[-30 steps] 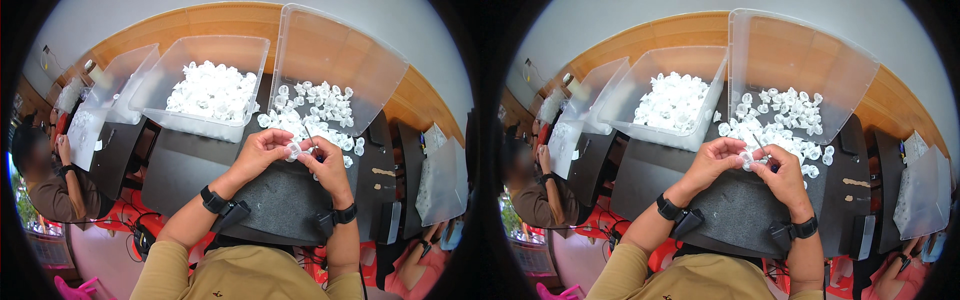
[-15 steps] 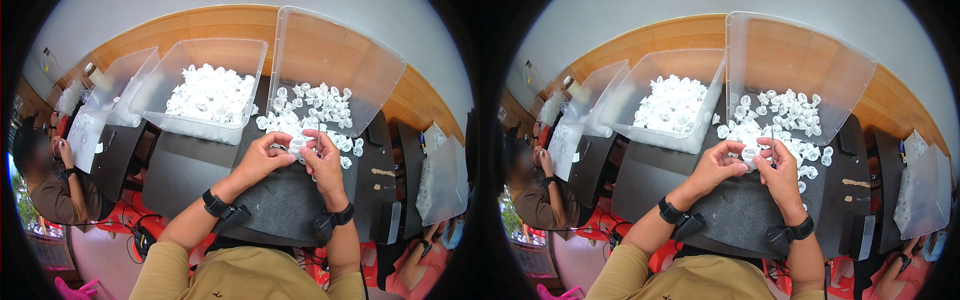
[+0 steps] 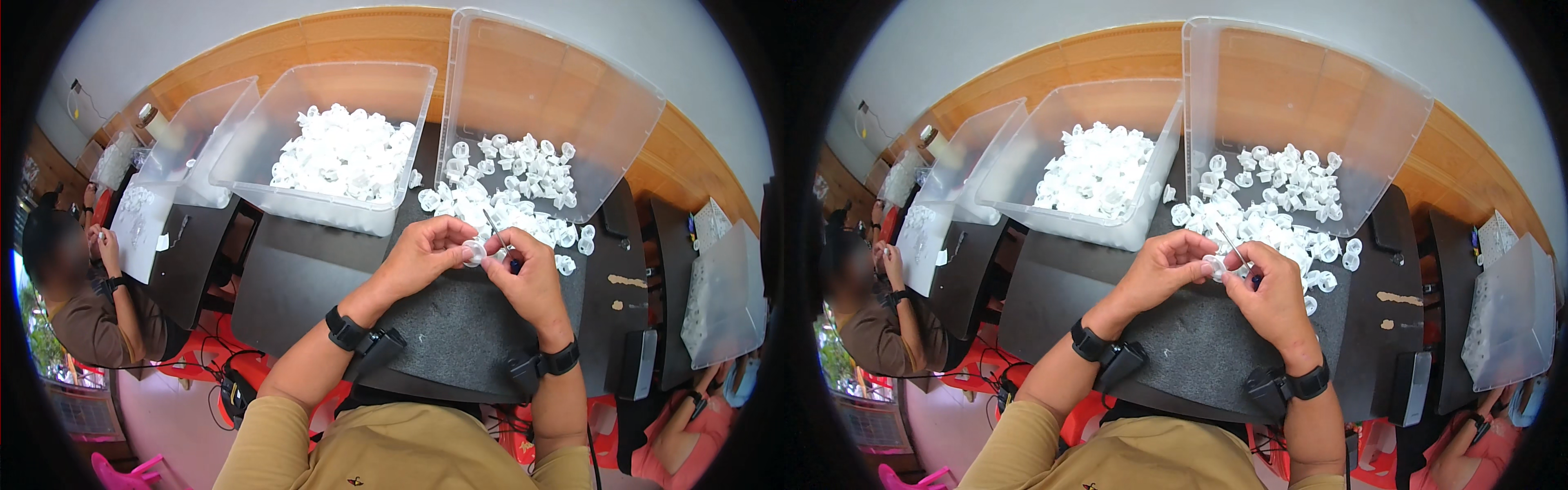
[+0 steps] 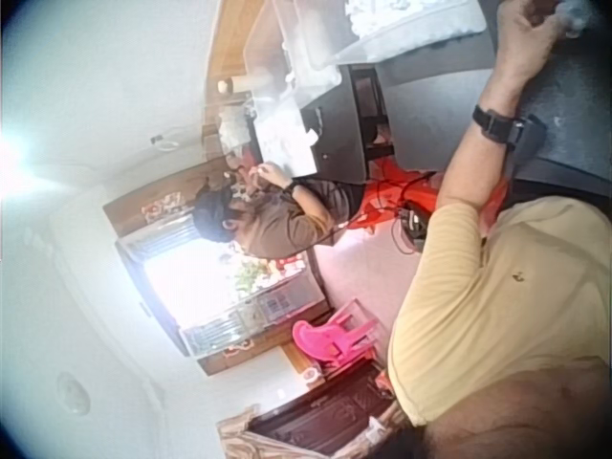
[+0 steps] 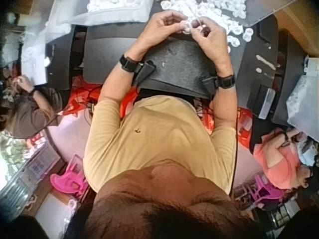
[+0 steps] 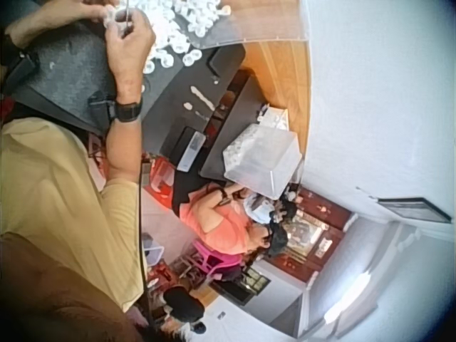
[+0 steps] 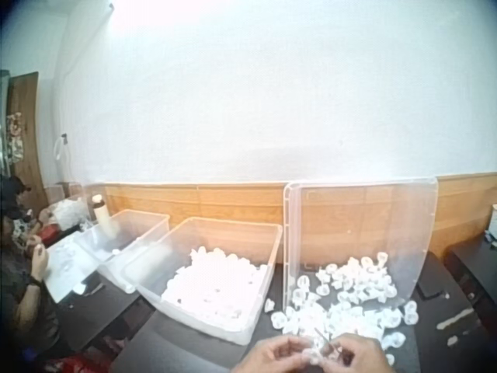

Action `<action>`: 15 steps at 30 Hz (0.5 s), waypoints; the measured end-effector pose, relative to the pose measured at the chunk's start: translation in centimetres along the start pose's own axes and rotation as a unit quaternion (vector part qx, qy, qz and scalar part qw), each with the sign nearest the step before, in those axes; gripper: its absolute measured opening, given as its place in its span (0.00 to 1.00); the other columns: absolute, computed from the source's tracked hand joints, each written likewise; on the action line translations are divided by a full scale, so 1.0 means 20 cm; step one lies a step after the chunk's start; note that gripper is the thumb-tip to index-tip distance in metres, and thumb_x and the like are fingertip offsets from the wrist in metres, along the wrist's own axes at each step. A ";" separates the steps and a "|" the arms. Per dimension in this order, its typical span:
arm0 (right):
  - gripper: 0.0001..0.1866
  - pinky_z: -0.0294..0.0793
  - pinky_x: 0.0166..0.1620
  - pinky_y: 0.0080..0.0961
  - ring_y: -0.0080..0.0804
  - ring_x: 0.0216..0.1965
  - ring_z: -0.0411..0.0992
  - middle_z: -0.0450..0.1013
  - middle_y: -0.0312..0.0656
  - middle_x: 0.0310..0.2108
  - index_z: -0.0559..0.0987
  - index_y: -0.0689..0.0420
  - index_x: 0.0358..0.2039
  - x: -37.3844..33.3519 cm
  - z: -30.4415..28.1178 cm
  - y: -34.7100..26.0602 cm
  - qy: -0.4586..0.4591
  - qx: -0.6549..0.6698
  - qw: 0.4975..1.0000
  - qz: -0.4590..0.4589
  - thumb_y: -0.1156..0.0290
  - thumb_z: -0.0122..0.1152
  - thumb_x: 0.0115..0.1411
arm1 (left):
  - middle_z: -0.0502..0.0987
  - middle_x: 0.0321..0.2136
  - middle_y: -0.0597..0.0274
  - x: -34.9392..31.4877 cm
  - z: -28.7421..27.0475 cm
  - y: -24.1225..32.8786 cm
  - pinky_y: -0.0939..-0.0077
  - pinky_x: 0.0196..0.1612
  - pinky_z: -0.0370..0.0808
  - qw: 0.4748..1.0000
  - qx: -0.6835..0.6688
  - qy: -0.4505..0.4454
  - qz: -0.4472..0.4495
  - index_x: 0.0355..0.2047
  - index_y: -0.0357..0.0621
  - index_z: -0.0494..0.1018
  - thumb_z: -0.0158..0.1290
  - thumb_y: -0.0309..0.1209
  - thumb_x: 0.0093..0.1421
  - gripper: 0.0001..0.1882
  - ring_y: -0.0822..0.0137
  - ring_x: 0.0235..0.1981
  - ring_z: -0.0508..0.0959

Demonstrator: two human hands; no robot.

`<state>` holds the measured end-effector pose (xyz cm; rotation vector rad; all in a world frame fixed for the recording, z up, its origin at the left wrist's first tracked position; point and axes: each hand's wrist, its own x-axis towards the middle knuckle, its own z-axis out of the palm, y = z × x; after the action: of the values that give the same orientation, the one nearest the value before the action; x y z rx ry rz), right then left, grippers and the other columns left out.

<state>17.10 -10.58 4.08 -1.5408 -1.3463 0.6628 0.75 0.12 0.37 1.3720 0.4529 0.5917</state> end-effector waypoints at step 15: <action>0.11 0.67 0.24 0.18 0.22 0.20 0.69 0.75 0.39 0.26 0.78 0.59 0.34 0.00 0.04 -0.01 0.012 -0.049 0.999 -0.017 0.78 0.64 0.47 | 0.80 0.35 0.62 -0.02 0.01 0.03 0.82 0.40 0.75 0.999 0.013 0.014 -0.049 0.40 0.36 0.76 0.58 0.26 0.57 0.11 0.76 0.34 0.78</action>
<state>16.36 -10.36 3.93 -1.5950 -1.4017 0.5620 0.45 -0.21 0.91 1.3588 0.5484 0.5272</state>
